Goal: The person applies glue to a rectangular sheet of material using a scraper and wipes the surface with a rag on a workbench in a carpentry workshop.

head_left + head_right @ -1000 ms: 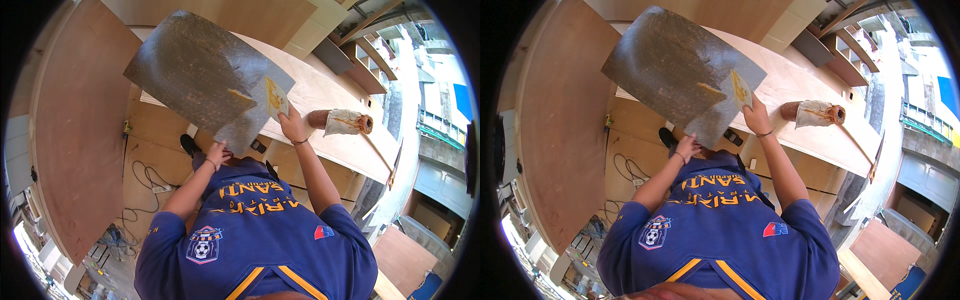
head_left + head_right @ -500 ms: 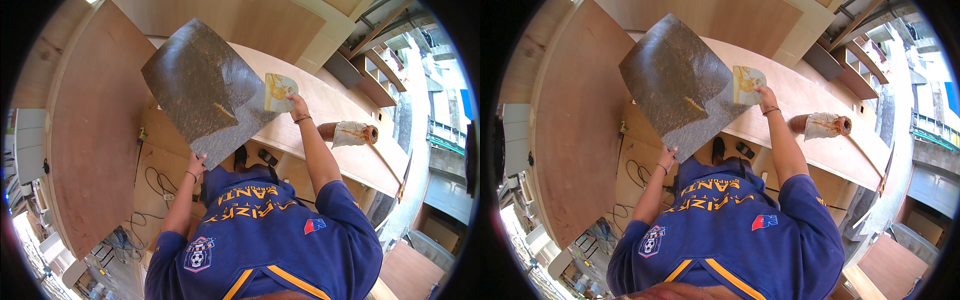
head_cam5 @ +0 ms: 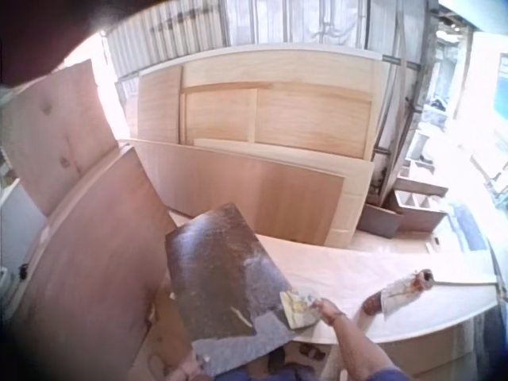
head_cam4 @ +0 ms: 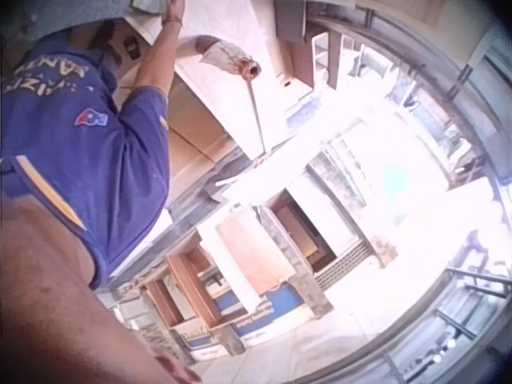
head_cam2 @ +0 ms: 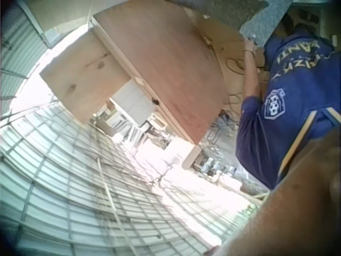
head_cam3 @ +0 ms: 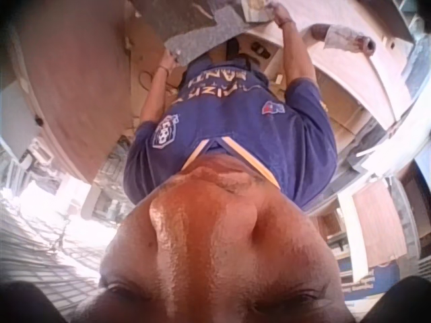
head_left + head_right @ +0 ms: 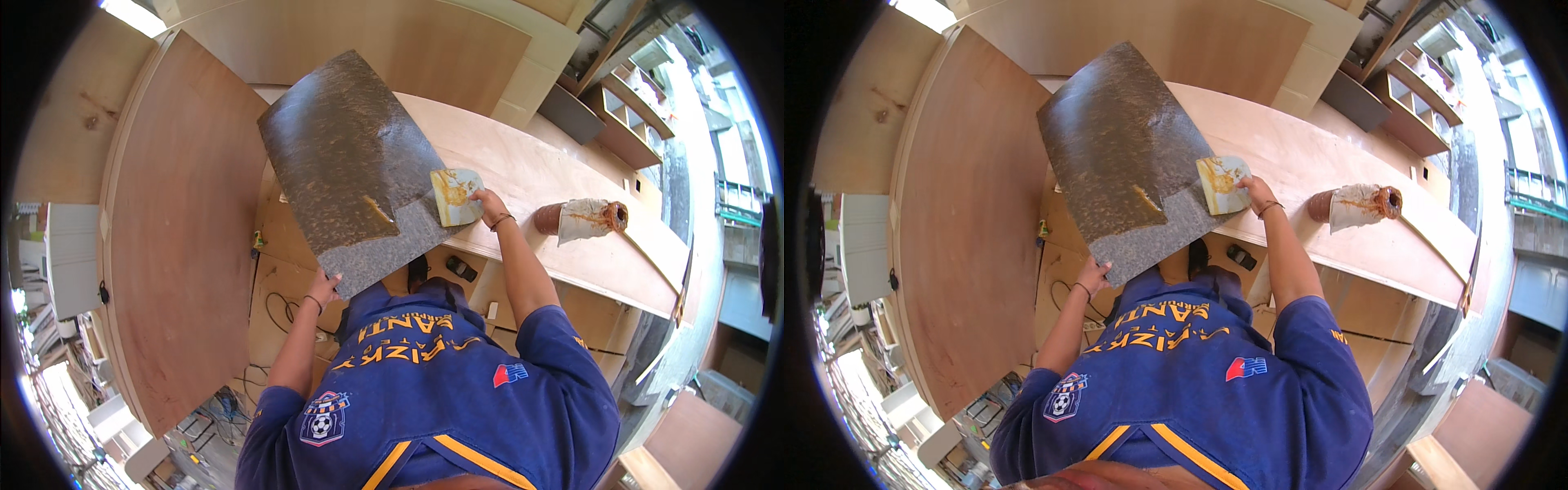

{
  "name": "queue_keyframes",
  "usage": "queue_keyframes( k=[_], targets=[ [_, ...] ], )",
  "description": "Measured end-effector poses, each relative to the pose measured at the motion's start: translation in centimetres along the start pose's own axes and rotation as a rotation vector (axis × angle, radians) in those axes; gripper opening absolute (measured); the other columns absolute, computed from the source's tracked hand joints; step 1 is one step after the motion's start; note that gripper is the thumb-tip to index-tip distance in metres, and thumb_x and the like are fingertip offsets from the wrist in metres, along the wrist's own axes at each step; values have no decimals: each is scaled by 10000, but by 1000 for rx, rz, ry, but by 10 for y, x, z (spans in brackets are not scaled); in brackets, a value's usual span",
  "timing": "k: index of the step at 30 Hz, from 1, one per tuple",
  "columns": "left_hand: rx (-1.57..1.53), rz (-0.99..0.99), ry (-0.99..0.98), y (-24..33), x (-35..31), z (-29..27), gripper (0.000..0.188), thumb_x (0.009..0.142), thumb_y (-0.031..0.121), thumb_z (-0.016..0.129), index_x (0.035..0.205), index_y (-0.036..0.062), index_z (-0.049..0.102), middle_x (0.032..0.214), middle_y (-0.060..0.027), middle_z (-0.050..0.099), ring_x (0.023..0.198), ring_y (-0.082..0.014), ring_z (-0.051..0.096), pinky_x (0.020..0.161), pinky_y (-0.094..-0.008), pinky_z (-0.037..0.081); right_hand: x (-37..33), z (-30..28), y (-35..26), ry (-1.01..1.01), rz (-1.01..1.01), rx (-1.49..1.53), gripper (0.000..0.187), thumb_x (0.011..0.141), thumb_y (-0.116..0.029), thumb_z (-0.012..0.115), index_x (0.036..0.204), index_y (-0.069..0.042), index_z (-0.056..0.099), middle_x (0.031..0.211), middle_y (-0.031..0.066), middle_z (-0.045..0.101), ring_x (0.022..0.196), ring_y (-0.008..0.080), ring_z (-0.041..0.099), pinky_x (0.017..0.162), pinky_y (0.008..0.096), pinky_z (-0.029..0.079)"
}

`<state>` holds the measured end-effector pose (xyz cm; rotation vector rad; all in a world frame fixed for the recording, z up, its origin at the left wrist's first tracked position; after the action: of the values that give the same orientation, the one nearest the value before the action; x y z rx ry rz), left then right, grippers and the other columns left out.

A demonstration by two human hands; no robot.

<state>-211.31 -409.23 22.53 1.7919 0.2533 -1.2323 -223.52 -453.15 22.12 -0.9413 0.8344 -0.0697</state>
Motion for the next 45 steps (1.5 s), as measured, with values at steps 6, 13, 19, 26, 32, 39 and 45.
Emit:
queue_keyframes(
  k=[6, 13, 19, 26, 32, 39, 45],
  targets=[
    [268, 119, -148, 59, 13, -3, 490, 778, 77, 558, 1196, 24, 307, 1121, -125, 470, 995, -227, 485, 691, -337, 473, -49, -35, 38, 70, -37, -3, 269, 693, -110, 476, 900, 54, 528, 844, 113, 572, 733, 202, 552, 698, 303, 449],
    [267, 453, 152, 103, 97, -56, 264, 716, 112, 645, 919, -6, 523, 808, -31, 567, 703, -130, 523, 670, -260, 431, -115, -8, 95, 110, 10, 91, 324, 681, -93, 486, 970, 51, 508, 896, 113, 572, 801, 218, 565, 728, 319, 463],
    [-197, 200, 377, 98, 97, -79, 211, 719, 203, 662, 810, 44, 559, 761, -11, 542, 739, -127, 502, 645, -271, 411, -121, 52, 122, 96, 13, 171, 357, 684, -90, 485, 1020, 30, 500, 953, 96, 569, 845, 222, 556, 776, 335, 444],
    [-811, -22, -103, 16, 151, -47, 354, 743, 223, 643, 1010, 76, 463, 924, -47, 499, 915, -212, 487, 783, -408, 390, -119, 84, 113, 157, -29, 201, 385, 683, -93, 485, 1053, 15, 484, 997, 97, 551, 912, 228, 533, 815, 342, 425],
    [-761, -159, -179, 19, 115, 14, 403, 811, 248, 561, 1139, 103, 377, 1055, -100, 482, 941, -283, 491, 861, -508, 345, -116, 55, 57, 418, -244, 537, 352, 690, -80, 478, 1030, 10, 490, 986, 107, 554, 895, 239, 546, 808, 356, 442],
    [-628, 81, -112, 77, 122, -79, 303, 852, 189, 493, 1122, 106, 384, 1038, -108, 500, 891, -269, 516, 752, -496, 409, -82, 57, 64, 329, -238, 563, 386, 703, -78, 466, 1081, -1, 469, 1031, 101, 553, 926, 246, 546, 845, 373, 428],
    [-371, 137, -27, 130, 113, -162, 244, 855, 169, 485, 1064, 67, 411, 971, -111, 530, 848, -246, 533, 713, -429, 432, -57, 115, 82, 249, -173, 739, 353, 669, -64, 491, 1016, 3, 494, 945, 104, 570, 850, 261, 557, 774, 379, 459]
  ],
)
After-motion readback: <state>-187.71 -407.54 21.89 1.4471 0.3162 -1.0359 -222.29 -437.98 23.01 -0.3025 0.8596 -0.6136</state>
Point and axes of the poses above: each hand's wrist, its own x-axis towards the middle knuckle, its own z-axis out of the palm, y = z × x, the point moved 8 cm from there along x, towards the middle knuckle
